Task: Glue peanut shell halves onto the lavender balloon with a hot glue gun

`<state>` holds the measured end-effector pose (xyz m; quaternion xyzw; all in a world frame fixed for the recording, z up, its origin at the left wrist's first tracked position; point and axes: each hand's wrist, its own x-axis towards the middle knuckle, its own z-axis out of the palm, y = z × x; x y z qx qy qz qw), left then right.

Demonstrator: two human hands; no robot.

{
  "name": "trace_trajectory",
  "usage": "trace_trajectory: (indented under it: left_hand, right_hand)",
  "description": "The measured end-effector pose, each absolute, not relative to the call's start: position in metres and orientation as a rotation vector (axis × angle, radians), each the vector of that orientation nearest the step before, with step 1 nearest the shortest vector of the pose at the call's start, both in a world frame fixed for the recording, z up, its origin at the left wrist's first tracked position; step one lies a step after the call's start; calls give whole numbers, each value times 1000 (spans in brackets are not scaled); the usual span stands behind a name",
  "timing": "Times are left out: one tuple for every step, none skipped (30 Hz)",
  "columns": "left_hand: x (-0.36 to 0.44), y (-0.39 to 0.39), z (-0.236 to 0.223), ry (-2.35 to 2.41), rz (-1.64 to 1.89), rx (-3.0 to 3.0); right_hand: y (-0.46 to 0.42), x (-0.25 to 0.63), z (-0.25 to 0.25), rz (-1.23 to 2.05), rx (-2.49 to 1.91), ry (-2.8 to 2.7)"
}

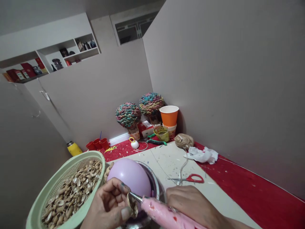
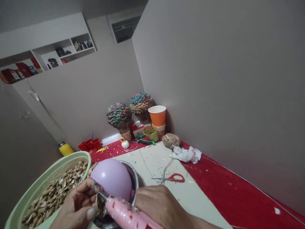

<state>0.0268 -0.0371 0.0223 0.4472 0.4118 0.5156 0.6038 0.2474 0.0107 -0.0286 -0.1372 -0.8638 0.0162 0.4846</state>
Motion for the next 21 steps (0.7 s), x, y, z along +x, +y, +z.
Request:
trace_trajectory:
  left_hand:
    - [27, -37, 22, 954, 1196, 1030]
    - [27, -37, 22, 955, 1202, 1025]
    - [27, -37, 22, 955, 1209, 1019]
    - [27, -38, 22, 955, 1213, 1014]
    - [27, -38, 22, 954, 1213, 1010]
    - [27, -38, 23, 952, 1214, 1007]
    - [27, -38, 23, 951, 1215, 1005]
    - [27, -38, 23, 949, 1217, 1004]
    - [28, -38, 24, 946, 1222, 1003]
    - [28, -37, 24, 941, 1229, 1001]
    - [28, -37, 24, 934, 1237, 999]
    - [29, -37, 25, 929, 1245, 997]
    - [29, -36, 25, 925, 1251, 998]
    - [29, -36, 25, 924, 1258, 998]
    - [30, -36, 25, 927, 1264, 1001]
    - [30, -36, 25, 932, 1270, 1005]
    - [30, -36, 25, 937, 1276, 1009]
    - [30, -36, 25, 941, 1282, 1014]
    - [30, -36, 25, 941, 1287, 1019]
    - [30, -36, 25, 939, 1292, 1025]
    - [29, -36, 25, 937, 1294, 1030]
  right_hand:
    - [10, 247, -29, 32, -340, -2104]
    - [10, 247, -29, 26, -345, -2110]
    - [10, 247, -30, 18, -352, -2109]
    - [10, 247, -31, 15, -352, -2105]
    - [11, 247, -31, 15, -351, -2101]
    - [11, 247, -32, 16, -348, -2102]
    - [11, 247, -32, 17, -343, -2105]
    - [11, 247, -32, 14, -340, -2109]
    - [11, 247, -31, 12, -342, -2115]
    - [11, 247, -31, 6, -348, -2119]
    - [10, 247, -30, -5, -358, -2111]
    - [10, 247, -29, -15, -371, -2108]
    - [10, 247, -28, -23, -381, -2109]
    - [9, 247, -27, -32, -387, -2114]
    - [9, 246, -26, -39, -390, -2120]
    - [9, 246, -26, -43, -385, -2128]
    - [9, 246, -26, -44, -380, -2135]
    - [9, 246, -26, -47, -379, -2137]
    - [8, 246, -26, -49, -382, -2139]
    - [8, 246, -27, -48, -389, -2140]
    - [8, 247, -27, -47, -394, -2141]
